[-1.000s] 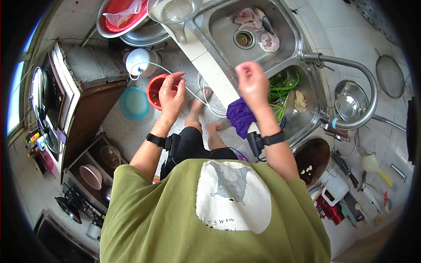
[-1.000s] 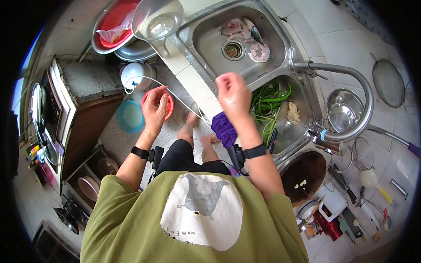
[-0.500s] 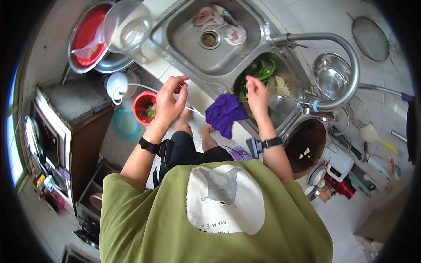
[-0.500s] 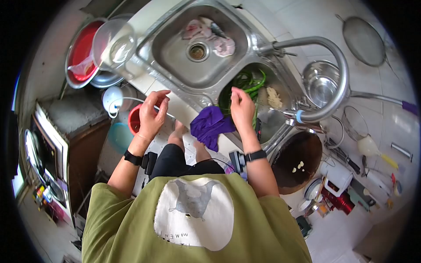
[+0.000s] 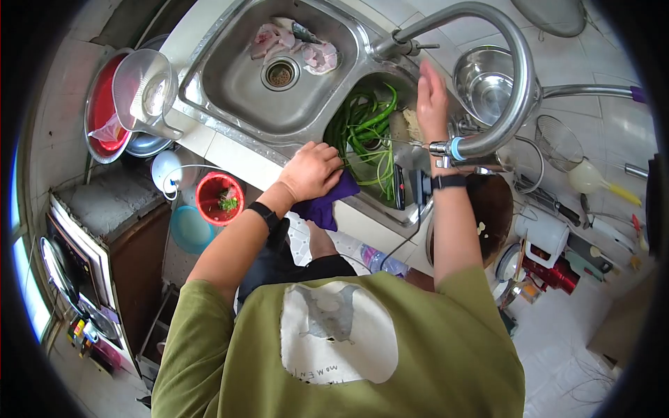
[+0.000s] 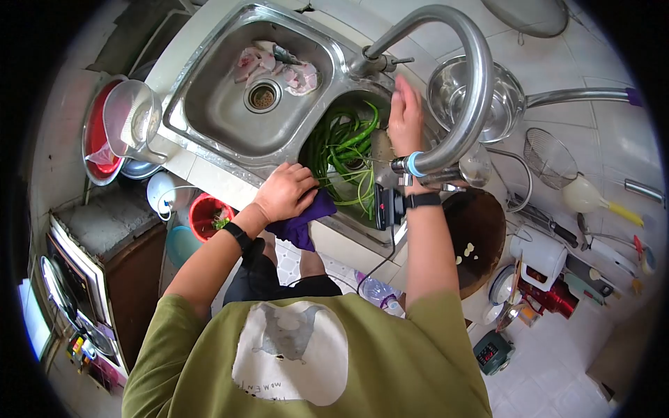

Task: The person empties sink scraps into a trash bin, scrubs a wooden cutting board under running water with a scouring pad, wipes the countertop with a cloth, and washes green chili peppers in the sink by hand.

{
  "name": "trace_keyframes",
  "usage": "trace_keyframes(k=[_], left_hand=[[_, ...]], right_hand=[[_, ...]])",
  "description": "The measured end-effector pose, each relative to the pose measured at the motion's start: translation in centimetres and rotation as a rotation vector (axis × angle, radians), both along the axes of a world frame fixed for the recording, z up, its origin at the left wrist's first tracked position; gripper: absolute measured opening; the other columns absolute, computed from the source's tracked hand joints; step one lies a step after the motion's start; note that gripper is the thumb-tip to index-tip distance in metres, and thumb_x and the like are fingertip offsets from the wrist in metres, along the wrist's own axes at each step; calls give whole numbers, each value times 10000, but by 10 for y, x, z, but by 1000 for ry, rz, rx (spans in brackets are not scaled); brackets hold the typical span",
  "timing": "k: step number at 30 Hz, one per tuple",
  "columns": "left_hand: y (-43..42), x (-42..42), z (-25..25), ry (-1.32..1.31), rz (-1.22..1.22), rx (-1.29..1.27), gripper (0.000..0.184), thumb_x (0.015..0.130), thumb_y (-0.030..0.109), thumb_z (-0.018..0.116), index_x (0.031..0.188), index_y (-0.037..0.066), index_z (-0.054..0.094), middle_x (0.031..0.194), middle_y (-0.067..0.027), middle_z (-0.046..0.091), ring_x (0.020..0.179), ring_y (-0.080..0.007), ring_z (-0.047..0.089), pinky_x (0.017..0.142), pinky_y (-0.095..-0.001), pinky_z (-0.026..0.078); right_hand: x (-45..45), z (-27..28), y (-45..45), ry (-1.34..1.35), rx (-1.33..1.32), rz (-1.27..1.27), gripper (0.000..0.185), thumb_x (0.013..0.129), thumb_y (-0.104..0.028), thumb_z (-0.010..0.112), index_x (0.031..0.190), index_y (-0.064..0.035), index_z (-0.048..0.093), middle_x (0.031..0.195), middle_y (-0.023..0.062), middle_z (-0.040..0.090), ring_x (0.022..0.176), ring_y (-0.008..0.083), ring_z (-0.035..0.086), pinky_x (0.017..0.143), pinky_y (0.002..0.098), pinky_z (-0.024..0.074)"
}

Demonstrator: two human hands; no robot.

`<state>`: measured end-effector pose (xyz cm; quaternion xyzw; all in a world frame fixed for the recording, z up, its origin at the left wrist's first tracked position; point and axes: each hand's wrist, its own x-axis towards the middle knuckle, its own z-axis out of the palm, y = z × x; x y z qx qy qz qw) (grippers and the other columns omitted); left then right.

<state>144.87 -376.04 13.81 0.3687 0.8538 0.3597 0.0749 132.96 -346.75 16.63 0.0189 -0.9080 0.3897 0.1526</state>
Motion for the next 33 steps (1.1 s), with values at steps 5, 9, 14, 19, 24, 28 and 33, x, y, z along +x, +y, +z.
trace_keyframes(k=[5, 9, 14, 19, 24, 28, 33], left_hand=[[2, 0, -1, 23, 40, -12, 161, 836, 191, 685, 937, 67, 698, 894, -79, 631, 896, -279, 620, 808, -392, 479], [3, 2, -2, 24, 41, -33, 163, 828, 189, 687, 930, 63, 697, 896, -75, 633, 890, -274, 619, 808, -388, 480], [4, 1, -3, 48, 56, -5, 148, 818, 178, 686, 905, 59, 700, 882, -73, 635, 886, -270, 620, 800, -385, 483], [5, 1, -3, 43, 58, -19, 143, 817, 171, 685, 905, 59, 703, 886, -74, 640, 883, -272, 619, 796, -387, 482], [7, 3, -3, 37, 63, -39, 141, 819, 166, 680, 909, 61, 705, 890, -73, 642, 881, -271, 618, 802, -386, 481], [7, 4, -3, 39, 58, -59, 140, 819, 163, 676, 911, 61, 706, 892, -71, 644, 886, -269, 620, 810, -383, 482], [8, 3, -3, 36, 61, -63, 142, 818, 160, 674, 916, 61, 706, 902, -70, 650, 893, -268, 621, 812, -382, 483]], right_hand=[[-53, -16, -15, 119, -86, 75, 408, 1027, -66, 486, 1427, -15, 544, 1364, 198, 616, 1245, 310, 616, 1065, 382, 464], [-64, -29, 0, 67, -249, 119, 436, 1022, -45, 472, 1455, -9, 513, 1395, 189, 605, 1272, 294, 606, 1095, 368, 445], [-62, -22, 10, 40, -374, 231, 473, 992, 0, 479, 1464, -18, 504, 1382, 180, 612, 1283, 304, 593, 1112, 379, 433], [-25, -2, 11, 164, 207, 155, 491, 970, 5, 466, 1460, 37, 468, 1414, 229, 551, 1330, 342, 535, 1125, 411, 416], [-38, -26, 14, -2, -93, -49, 547, 985, -92, 503, 1511, 22, 406, 1497, 242, 472, 1395, 351, 467, 1161, 406, 366], [-46, -28, 13, -80, -531, 161, 624, 993, -166, 565, 1558, 2, 360, 1561, 240, 420, 1462, 311, 390, 1195, 381, 300], [13, -44, 27, -284, -300, 5, 380, 1000, -163, 594, 1366, -63, 613, 1334, 169, 660, 1205, 280, 649, 1037, 377, 484]])
